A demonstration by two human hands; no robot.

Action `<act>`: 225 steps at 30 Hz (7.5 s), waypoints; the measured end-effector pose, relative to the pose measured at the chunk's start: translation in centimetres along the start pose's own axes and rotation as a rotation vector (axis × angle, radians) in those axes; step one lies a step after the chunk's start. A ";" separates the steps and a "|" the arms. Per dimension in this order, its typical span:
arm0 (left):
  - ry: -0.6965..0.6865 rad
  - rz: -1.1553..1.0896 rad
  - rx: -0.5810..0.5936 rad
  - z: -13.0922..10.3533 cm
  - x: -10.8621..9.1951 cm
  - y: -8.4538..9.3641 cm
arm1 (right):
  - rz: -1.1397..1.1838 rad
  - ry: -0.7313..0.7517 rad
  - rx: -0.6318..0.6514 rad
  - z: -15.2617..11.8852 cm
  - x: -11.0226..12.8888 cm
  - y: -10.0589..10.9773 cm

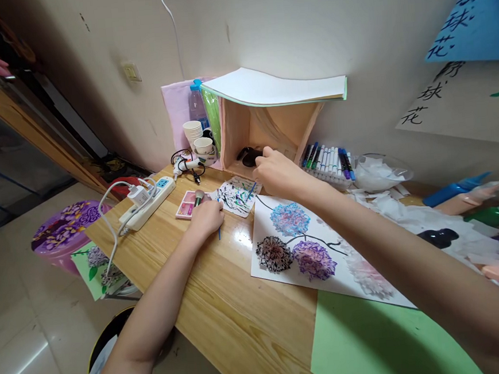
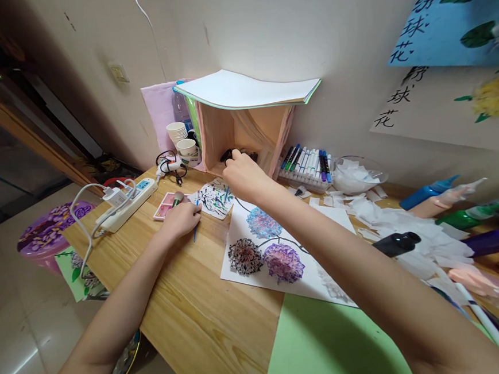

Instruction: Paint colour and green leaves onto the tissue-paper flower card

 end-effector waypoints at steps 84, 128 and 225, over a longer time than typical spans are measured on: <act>-0.675 -0.298 -0.147 -7.0 -25.6 5.2 | 0.915 -0.960 -1.145 -42.6 -9.5 3.0; -0.244 -0.740 -0.097 -12.3 -14.0 0.8 | 0.495 -0.829 0.349 -26.7 2.9 -4.1; -0.956 -0.482 -0.064 -8.1 -28.3 15.6 | 1.135 -0.654 -0.802 -28.9 -3.8 -1.8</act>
Point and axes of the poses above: each hand's wrist, its own z-axis towards the middle knuckle, its own y-axis out of the back of the hand, x = y × z, the point moved 3 cm from there along z, towards the middle knuckle, and after that the axes turned 8 degrees about x, right-handed, at the moved point
